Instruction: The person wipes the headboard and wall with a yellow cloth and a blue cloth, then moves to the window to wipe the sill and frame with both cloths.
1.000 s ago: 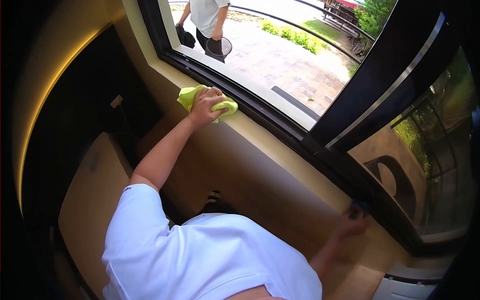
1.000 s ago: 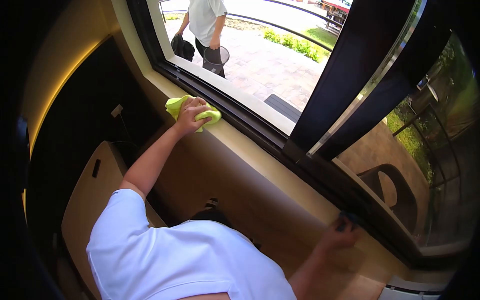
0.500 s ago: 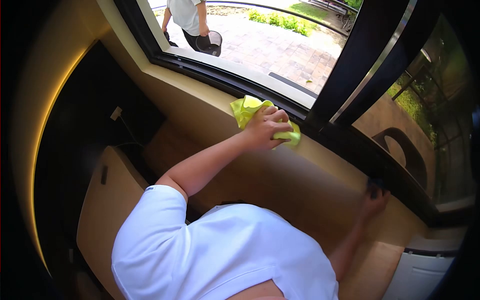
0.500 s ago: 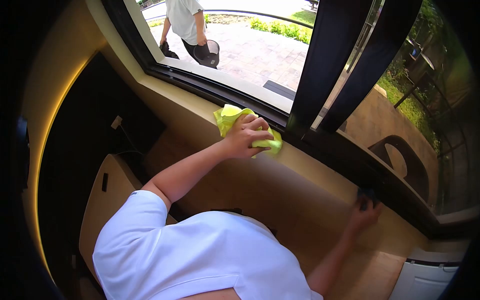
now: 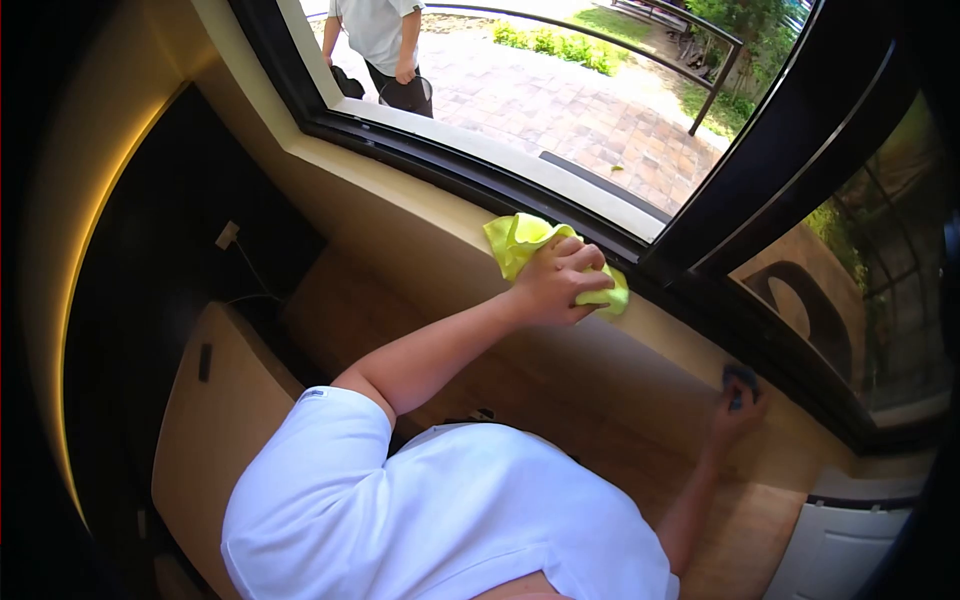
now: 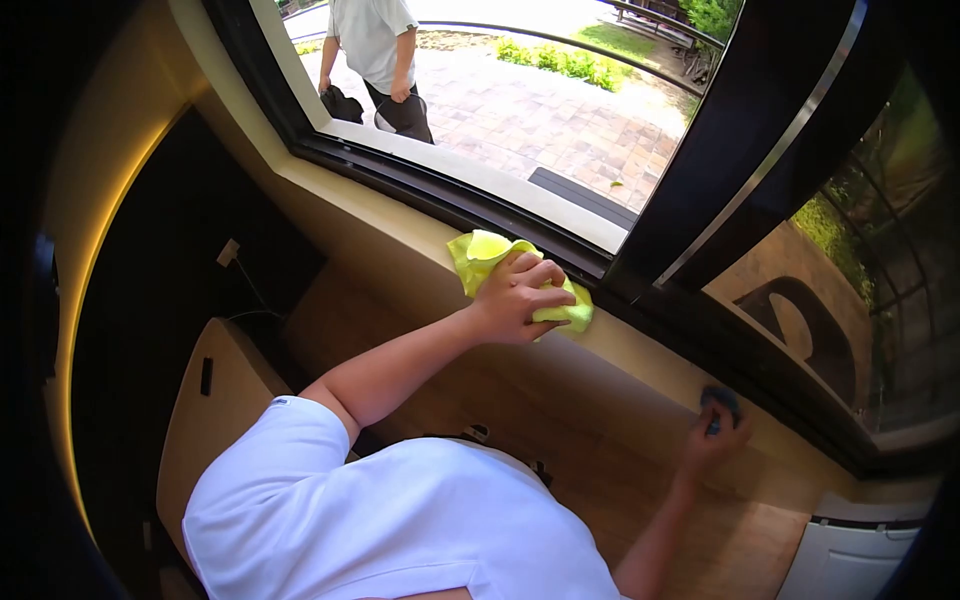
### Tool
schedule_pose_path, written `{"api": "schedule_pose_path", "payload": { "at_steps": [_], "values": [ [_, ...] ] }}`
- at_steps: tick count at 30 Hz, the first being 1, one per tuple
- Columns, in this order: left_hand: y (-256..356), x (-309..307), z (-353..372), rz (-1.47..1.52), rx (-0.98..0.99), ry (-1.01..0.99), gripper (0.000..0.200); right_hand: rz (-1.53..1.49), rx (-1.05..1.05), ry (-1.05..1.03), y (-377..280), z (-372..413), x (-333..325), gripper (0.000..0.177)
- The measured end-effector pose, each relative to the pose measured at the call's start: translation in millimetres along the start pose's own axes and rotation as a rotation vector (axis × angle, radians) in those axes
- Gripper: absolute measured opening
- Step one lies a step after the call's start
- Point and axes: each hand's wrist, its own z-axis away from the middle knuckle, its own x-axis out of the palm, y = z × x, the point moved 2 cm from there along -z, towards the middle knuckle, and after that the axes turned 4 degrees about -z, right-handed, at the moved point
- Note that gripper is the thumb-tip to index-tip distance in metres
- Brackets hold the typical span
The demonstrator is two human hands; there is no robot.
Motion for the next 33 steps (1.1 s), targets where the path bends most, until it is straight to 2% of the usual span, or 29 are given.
{"api": "schedule_pose_path", "payload": {
  "at_steps": [2, 4, 6, 8, 10, 12, 14, 15, 16, 18, 20, 23, 26, 29, 32, 33],
  "values": [
    [1.7, 0.6, -0.2, 0.011, 0.002, 0.014, 0.023, 0.135, 0.069, 0.067, 12.3, 5.7, -2.8, 0.010],
    [2.5, -0.1, 0.6, -0.001, 0.002, 0.035, 0.023, 0.071, 0.078, -0.009, -37.5, 5.5, 17.9, 0.009],
    [3.7, -0.6, -0.5, -0.015, 0.016, 0.049, 0.023, 0.007, -0.033, -0.111, -100.9, 7.5, 38.6, 0.009],
    [6.1, -2.2, -3.2, 0.002, 0.000, 0.009, 0.024, -0.010, -0.101, -0.145, -118.5, 5.2, 45.7, 0.009],
    [6.2, 1.6, -3.9, -0.012, 0.001, 0.013, 0.022, -0.088, -0.070, -0.189, -92.6, -4.2, 33.4, 0.007],
    [7.9, 2.7, -4.5, -0.031, -0.006, -0.014, 0.021, 0.102, 0.035, -0.080, -35.8, -14.4, 11.9, 0.005],
    [9.2, 5.8, -5.3, -0.062, 0.002, -0.009, 0.020, 0.313, 0.225, 0.006, 27.1, -21.0, -11.6, 0.006],
    [9.8, 6.5, -6.1, -0.061, 0.014, 0.002, 0.020, 0.381, 0.256, 0.032, 33.0, -23.5, -13.6, 0.005],
    [10.5, 6.1, -6.1, -0.069, 0.019, 0.016, 0.020, 0.441, 0.279, 0.055, 27.6, -24.8, -12.5, 0.005],
    [10.5, 6.4, -5.3, -0.078, 0.018, 0.012, 0.021, 0.325, 0.208, -0.015, -17.9, -21.7, 15.5, 0.004],
    [10.5, 7.3, -5.1, -0.084, 0.024, 0.017, 0.021, 0.148, 0.043, -0.013, -77.8, -11.2, 48.9, 0.004],
    [10.5, 7.1, -4.6, -0.078, 0.017, 0.016, 0.021, 0.099, 0.008, -0.040, -70.4, -15.8, 43.0, 0.005],
    [10.0, 6.3, -4.6, -0.068, 0.020, 0.015, 0.021, 0.350, 0.235, -0.053, -18.0, -28.7, 6.5, 0.006],
    [9.7, 6.4, -3.5, -0.081, 0.020, 0.013, 0.022, 0.569, -0.021, -0.082, -46.8, -27.9, 25.6, 0.009],
    [7.7, 7.8, -3.0, -0.076, 0.031, 0.031, 0.022, 0.383, -0.041, -0.119, -61.4, -24.1, 33.4, 0.010],
    [7.5, 8.0, -2.7, -0.066, 0.031, 0.032, 0.022, 0.416, -0.036, -0.118, -52.3, -25.9, 28.5, 0.010]
  ]
}}
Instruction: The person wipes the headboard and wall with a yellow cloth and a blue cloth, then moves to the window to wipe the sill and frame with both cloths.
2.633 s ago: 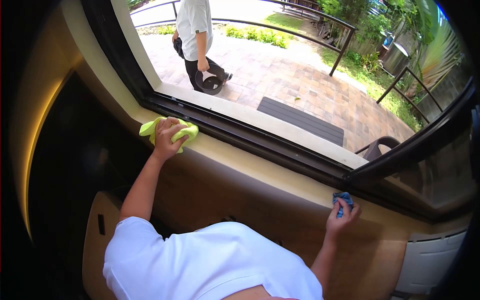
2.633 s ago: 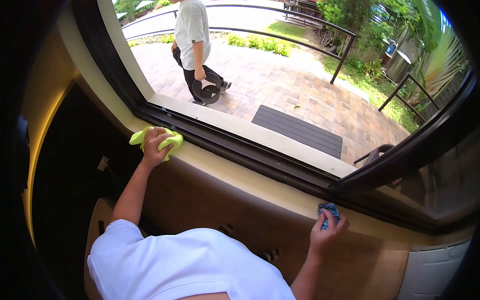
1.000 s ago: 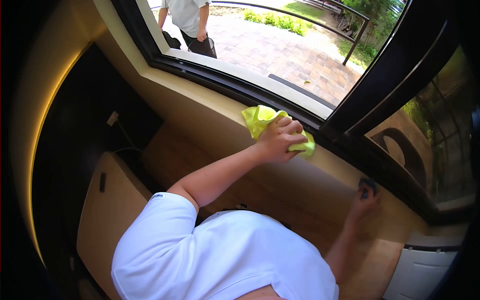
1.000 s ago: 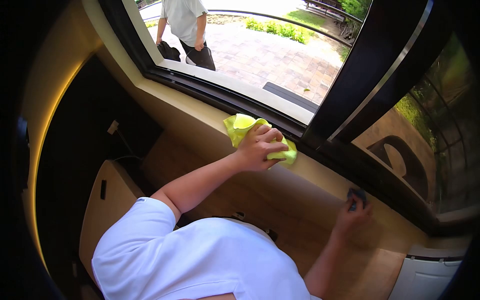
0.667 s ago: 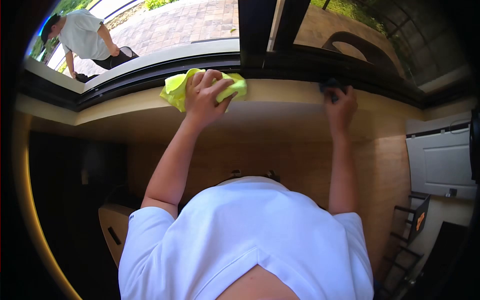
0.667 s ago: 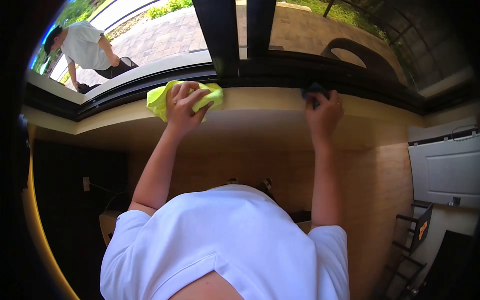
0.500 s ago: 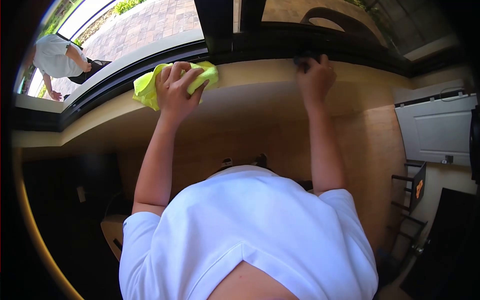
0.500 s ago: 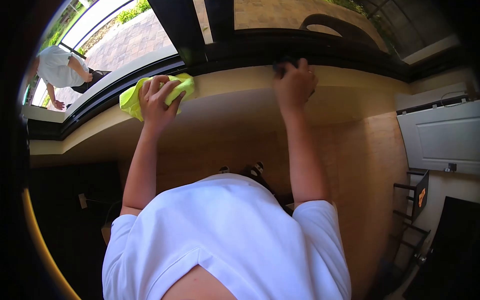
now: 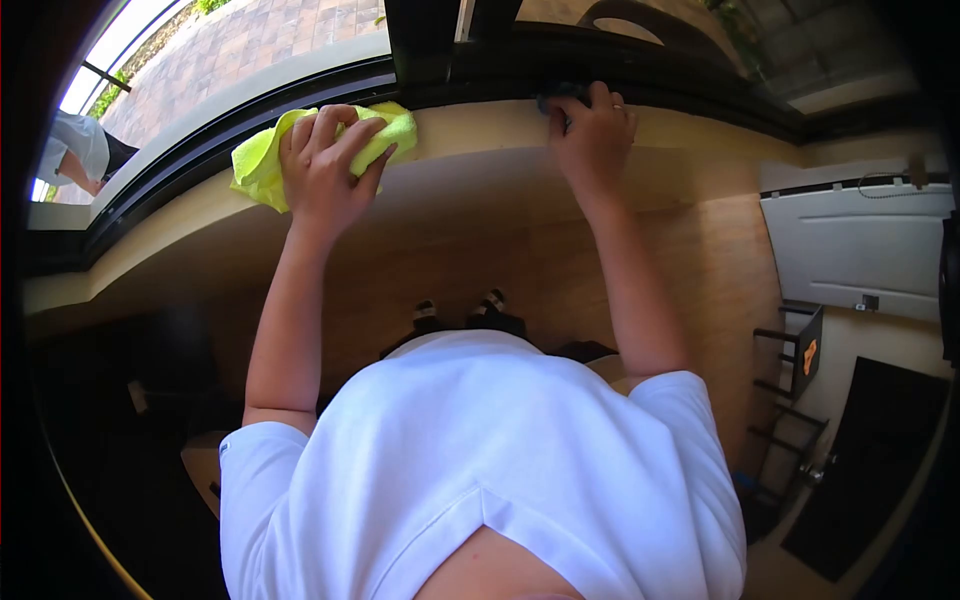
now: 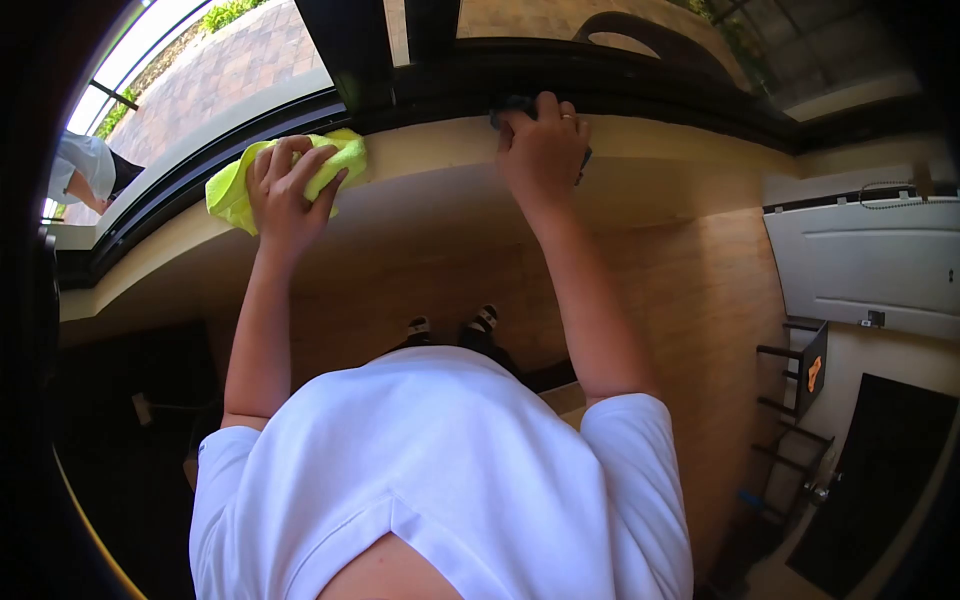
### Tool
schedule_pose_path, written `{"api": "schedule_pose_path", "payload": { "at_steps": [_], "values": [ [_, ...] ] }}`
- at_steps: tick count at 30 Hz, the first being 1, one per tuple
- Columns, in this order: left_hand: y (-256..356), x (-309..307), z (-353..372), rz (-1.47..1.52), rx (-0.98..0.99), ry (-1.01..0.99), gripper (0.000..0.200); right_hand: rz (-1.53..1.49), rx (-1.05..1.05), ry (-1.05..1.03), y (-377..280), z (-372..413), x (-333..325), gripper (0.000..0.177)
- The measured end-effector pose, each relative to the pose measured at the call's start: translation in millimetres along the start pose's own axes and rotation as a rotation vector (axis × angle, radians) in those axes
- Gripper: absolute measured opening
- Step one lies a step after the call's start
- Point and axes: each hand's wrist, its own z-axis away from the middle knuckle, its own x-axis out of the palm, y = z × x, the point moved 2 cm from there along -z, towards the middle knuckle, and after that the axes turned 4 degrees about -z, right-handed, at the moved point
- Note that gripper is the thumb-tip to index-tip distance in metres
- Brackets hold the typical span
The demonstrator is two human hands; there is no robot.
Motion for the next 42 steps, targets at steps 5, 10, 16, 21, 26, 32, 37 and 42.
{"api": "schedule_pose_path", "payload": {
  "at_steps": [5, 10, 16, 21, 26, 32, 37, 42],
  "values": [
    [0.3, -1.3, -0.3, 0.005, -0.013, -0.001, 0.021, 0.110, 0.069, 0.006, 4.0, -3.3, 1.3, 0.011],
    [-2.0, -1.0, 0.1, 0.008, 0.005, 0.009, 0.021, -0.023, 0.054, 0.002, 12.6, -1.2, -0.8, 0.008],
    [-5.8, 1.2, 1.8, 0.012, -0.006, 0.012, 0.020, -0.183, -0.011, -0.056, -43.8, 16.6, -9.7, 0.008],
    [-6.4, 1.6, 2.6, 0.000, -0.002, 0.001, 0.021, -0.294, -0.051, 0.022, -32.4, 43.8, -12.1, 0.010],
    [-6.3, 4.6, 3.4, -0.015, -0.014, 0.005, 0.021, -0.323, -0.148, 0.043, -78.1, 46.7, -7.8, 0.014],
    [-10.6, 1.7, 1.1, 0.100, -0.021, 0.011, 0.021, -0.314, -0.079, -0.004, -38.7, 47.1, -11.0, 0.015],
    [-25.4, 4.9, 1.6, 0.342, -0.136, 0.078, 0.025, -0.388, -0.244, -0.025, -121.3, 39.4, 0.3, 0.016],
    [-28.3, 0.7, 2.7, 0.450, -0.170, 0.036, 0.024, -0.406, -0.273, -0.005, -105.1, 38.9, 0.4, 0.013]
  ]
}}
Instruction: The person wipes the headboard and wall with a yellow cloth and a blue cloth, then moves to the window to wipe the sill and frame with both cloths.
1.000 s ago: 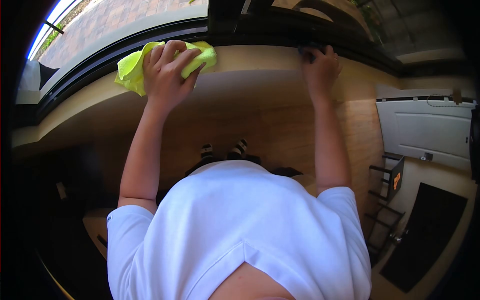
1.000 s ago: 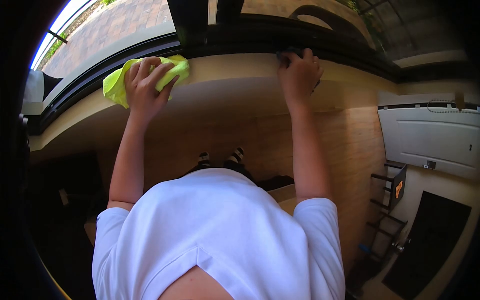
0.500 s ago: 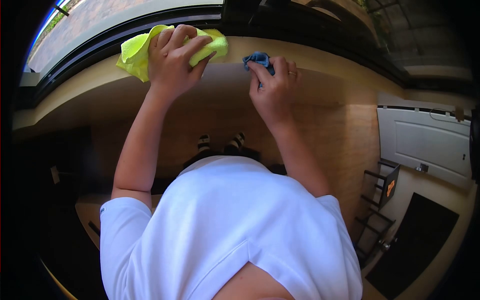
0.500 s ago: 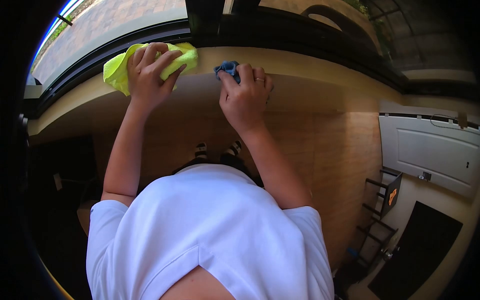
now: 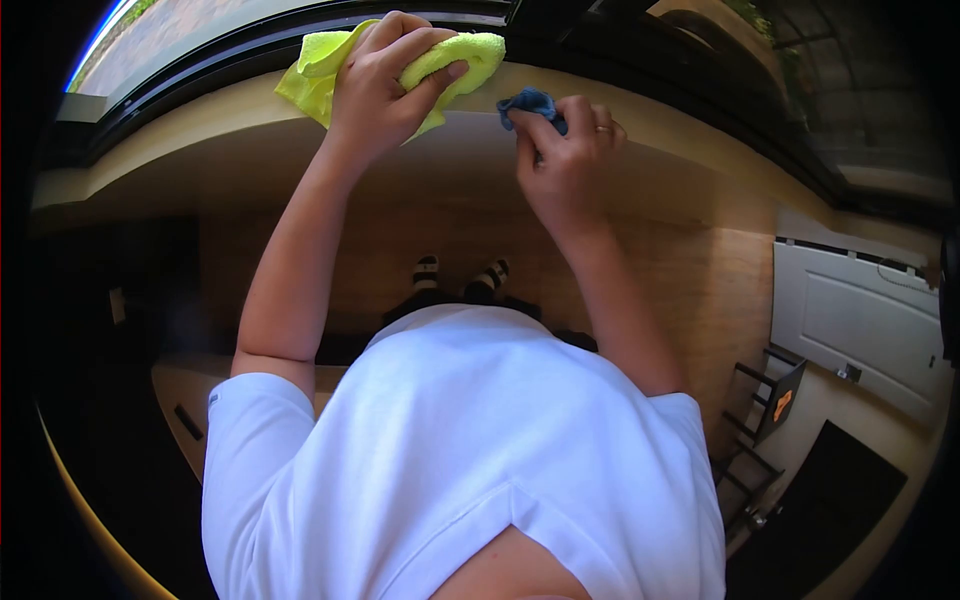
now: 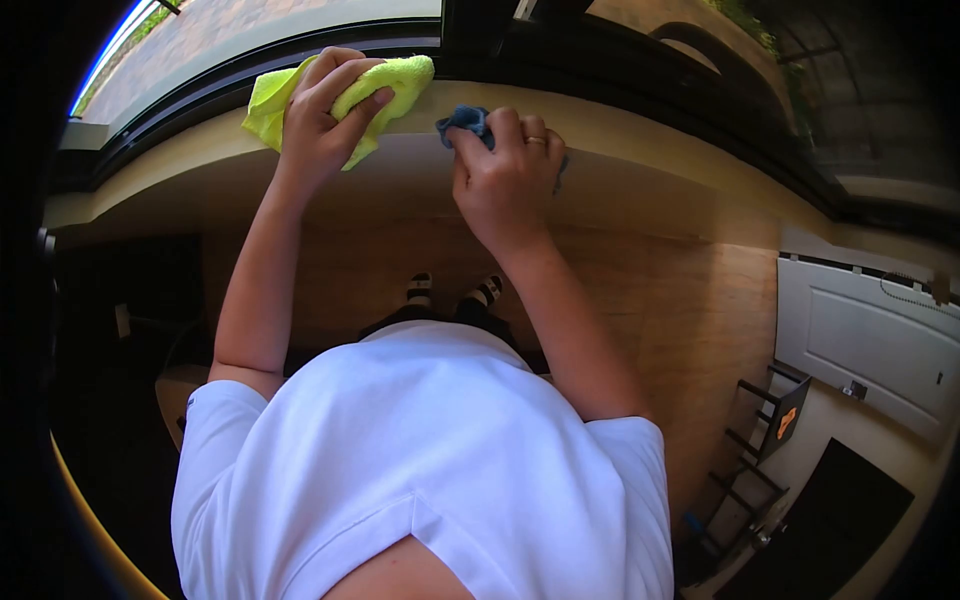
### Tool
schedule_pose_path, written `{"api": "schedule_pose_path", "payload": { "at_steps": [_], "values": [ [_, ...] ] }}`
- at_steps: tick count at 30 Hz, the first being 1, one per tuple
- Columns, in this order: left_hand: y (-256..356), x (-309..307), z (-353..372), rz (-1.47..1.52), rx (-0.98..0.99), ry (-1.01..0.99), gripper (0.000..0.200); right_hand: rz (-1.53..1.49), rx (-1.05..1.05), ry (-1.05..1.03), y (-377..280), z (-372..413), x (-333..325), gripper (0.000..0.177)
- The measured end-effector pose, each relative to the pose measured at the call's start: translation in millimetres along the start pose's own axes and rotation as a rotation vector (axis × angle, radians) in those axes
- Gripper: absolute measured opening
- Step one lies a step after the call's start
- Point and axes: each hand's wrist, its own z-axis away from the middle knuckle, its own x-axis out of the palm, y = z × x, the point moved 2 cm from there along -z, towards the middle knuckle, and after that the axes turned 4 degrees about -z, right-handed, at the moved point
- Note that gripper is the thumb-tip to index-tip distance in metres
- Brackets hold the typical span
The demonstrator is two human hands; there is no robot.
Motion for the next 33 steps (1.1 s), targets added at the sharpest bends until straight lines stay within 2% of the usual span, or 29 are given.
{"api": "schedule_pose_path", "payload": {
  "at_steps": [4, 7, 11, 16, 17, 20, 23, 27, 32, 33],
  "values": [
    [11.2, -2.2, -2.5, 0.018, -0.049, -0.014, 0.024, 0.119, 0.026, 0.015, 2.2, 4.0, -3.5, 0.012],
    [0.1, 1.0, 0.1, -0.058, 0.045, 0.049, 0.025, 0.064, -0.046, 0.004, -30.5, -6.1, 16.8, 0.012],
    [3.9, -0.9, 0.7, -0.032, 0.026, 0.007, 0.024, 0.031, 0.039, -0.010, 3.1, 2.0, -2.2, 0.009],
    [2.4, 2.1, 0.1, -0.085, 0.048, 0.041, 0.025, 0.062, -0.027, -0.062, -26.7, -8.4, 10.1, 0.010],
    [5.3, 2.2, -0.1, -0.031, -0.004, 0.026, 0.024, 0.058, -0.025, -0.047, -18.6, -8.0, 4.4, 0.009],
    [10.7, 1.1, -1.0, -0.072, 0.024, -0.011, 0.025, 0.031, 0.011, -0.039, 2.3, 0.7, -7.9, 0.007],
    [8.3, 2.7, 1.3, -0.117, 0.060, 0.020, 0.024, 0.114, -0.004, -0.053, -3.6, -2.2, -3.9, 0.009],
    [4.7, 4.3, 1.5, -0.131, 0.070, 0.039, 0.023, 0.026, -0.074, -0.034, -14.7, -6.6, 6.8, 0.013],
    [8.7, 0.6, 0.9, -0.137, 0.044, 0.031, 0.022, -0.026, 0.089, -0.058, 33.1, 3.2, -18.7, 0.012],
    [8.2, -1.9, 3.2, -0.170, 0.038, 0.032, 0.022, 0.033, 0.262, -0.051, 65.6, 5.4, -26.7, 0.010]
  ]
}}
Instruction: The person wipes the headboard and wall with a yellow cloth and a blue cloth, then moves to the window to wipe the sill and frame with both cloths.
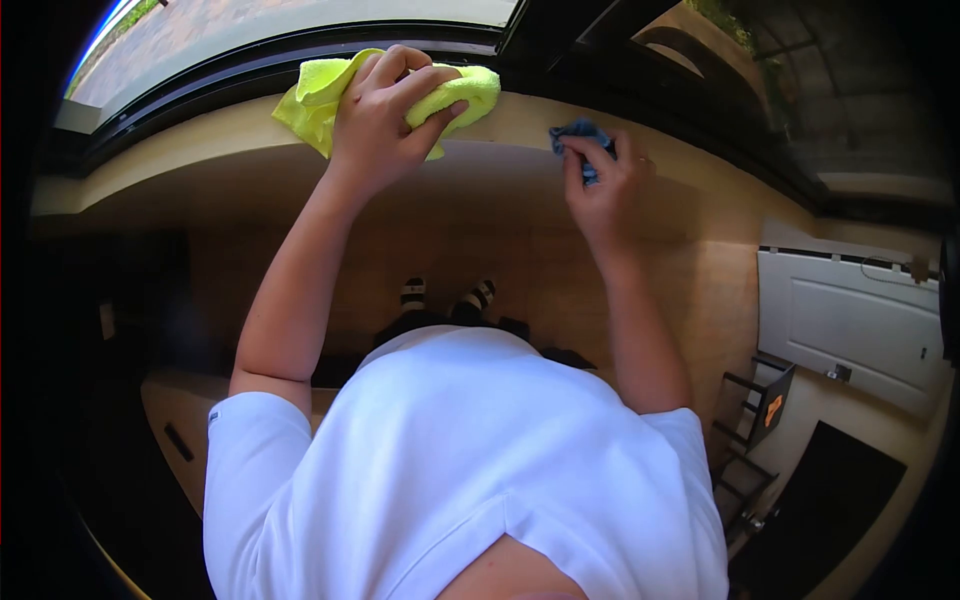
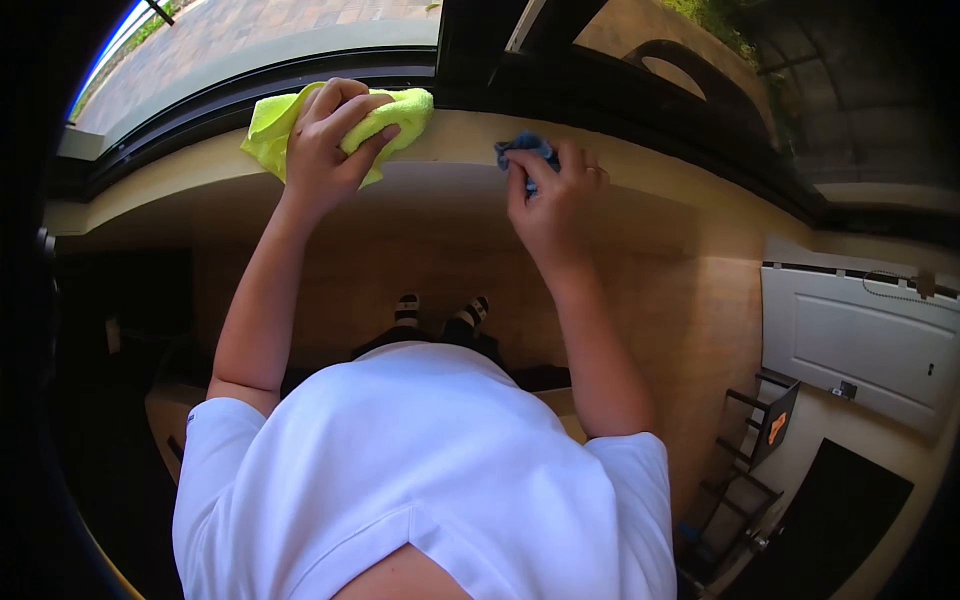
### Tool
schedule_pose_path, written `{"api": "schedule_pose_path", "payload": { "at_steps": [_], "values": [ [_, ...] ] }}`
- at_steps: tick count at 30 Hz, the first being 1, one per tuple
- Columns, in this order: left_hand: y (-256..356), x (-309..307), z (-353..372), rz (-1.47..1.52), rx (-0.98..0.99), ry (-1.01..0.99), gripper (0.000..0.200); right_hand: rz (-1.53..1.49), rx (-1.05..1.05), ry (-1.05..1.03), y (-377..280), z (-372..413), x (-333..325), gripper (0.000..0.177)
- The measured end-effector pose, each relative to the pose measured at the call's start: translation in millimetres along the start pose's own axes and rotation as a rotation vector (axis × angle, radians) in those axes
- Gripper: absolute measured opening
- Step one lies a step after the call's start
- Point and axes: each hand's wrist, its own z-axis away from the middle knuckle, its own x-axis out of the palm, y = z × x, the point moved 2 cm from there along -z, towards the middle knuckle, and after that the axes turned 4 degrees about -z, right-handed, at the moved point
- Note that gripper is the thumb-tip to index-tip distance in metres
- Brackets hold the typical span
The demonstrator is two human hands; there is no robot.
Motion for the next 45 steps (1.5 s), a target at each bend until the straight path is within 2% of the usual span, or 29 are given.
{"api": "schedule_pose_path", "payload": {
  "at_steps": [1, 3, 6, 9, 11, 14, 16, 18, 19, 22, 24, 27, 28, 31, 33, 35, 37, 40, 42, 43, 44, 45],
  "values": [
    [0.7, 4.2, -3.8, 0.001, 0.023, 0.002, 0.022, 0.083, 0.195, 0.038, 45.2, -6.5, -18.0, 0.009],
    [5.0, 5.3, -4.6, -0.014, 0.018, -0.006, 0.021, 0.315, 0.364, 0.112, 117.9, -7.7, -53.4, 0.011],
    [4.8, 6.8, -4.1, -0.027, 0.049, -0.004, 0.022, 0.580, 0.533, 0.059, 127.8, -17.1, -61.5, 0.013],
    [10.7, 3.8, -6.9, -0.040, 0.062, -0.014, 0.021, 0.287, 0.307, 0.042, 29.1, -21.4, -10.4, 0.010],
    [14.7, 3.6, -6.5, -0.039, 0.061, -0.025, 0.020, 0.068, 0.047, 0.085, -29.6, -17.0, 10.8, 0.008],
    [20.3, 3.2, -8.1, -0.061, 0.053, -0.051, 0.021, -0.043, 0.002, 0.036, 4.8, -20.4, -4.3, 0.007],
    [21.3, 3.7, -6.7, -0.083, 0.053, -0.078, 0.021, 0.165, 0.140, 0.123, 82.7, -17.6, -35.4, 0.006],
    [24.2, 5.1, -9.2, -0.127, 0.055, -0.094, 0.020, 0.289, 0.405, 0.147, 176.0, -12.5, -80.9, 0.010],
    [27.7, 7.5, -11.2, -0.122, 0.065, -0.069, 0.020, 0.354, 0.448, 0.181, 215.6, -8.3, -100.9, 0.009],
    [74.6, 23.8, -22.3, -0.090, 0.033, -0.052, 0.021, 0.442, 0.451, 0.173, 222.7, -16.7, -110.9, 0.006],
    [119.4, 45.9, -35.2, -0.142, 0.049, -0.059, 0.021, 0.233, 0.250, 0.120, 175.2, -14.7, -90.1, 0.004],
    [162.5, 85.8, -52.3, -0.155, 0.077, -0.102, 0.020, -0.020, 0.091, 0.114, 170.6, -8.6, -95.3, 0.004],
    [171.6, 94.6, -57.8, -0.165, 0.077, -0.115, 0.020, 0.028, 0.134, 0.126, 192.2, -9.8, -107.6, 0.004],
    [172.4, 115.2, -58.7, -0.122, -0.005, -0.088, 0.020, 0.090, 0.191, 0.124, 264.5, -17.6, -136.6, 0.003],
    [167.9, 120.4, -60.3, -0.089, -0.078, -0.093, 0.020, 0.191, 0.147, 0.061, 236.4, -23.6, -133.4, 0.003],
    [164.6, 122.4, -62.9, -0.077, -0.095, -0.105, 0.022, 0.049, -0.028, 0.074, 200.5, -21.4, -118.4, 0.003],
    [161.9, 121.8, -62.7, -0.074, -0.109, -0.124, 0.023, -0.092, -0.106, 0.050, 191.6, -16.9, -117.0, 0.004],
    [156.5, 124.7, -58.3, -0.050, -0.126, -0.125, 0.023, -0.037, 0.058, 0.075, 260.6, -14.0, -145.0, 0.003],
    [149.9, 128.0, -52.3, -0.044, -0.136, -0.118, 0.024, 0.030, 0.229, 0.173, 355.1, -9.5, -173.3, 0.005],
    [147.6, 129.6, -51.6, -0.052, -0.129, -0.119, 0.023, 0.210, 0.239, 0.249, 395.9, -5.6, -195.3, 0.007],
    [146.0, 130.8, -51.6, -0.061, -0.120, -0.121, 0.023, 0.284, 0.369, 0.283, 437.2, 0.2, -209.8, 0.007],
    [145.5, 132.5, -51.8, -0.068, -0.123, -0.123, 0.022, 0.353, 0.386, 0.311, 441.7, 1.5, -210.2, 0.007]
  ]
}}
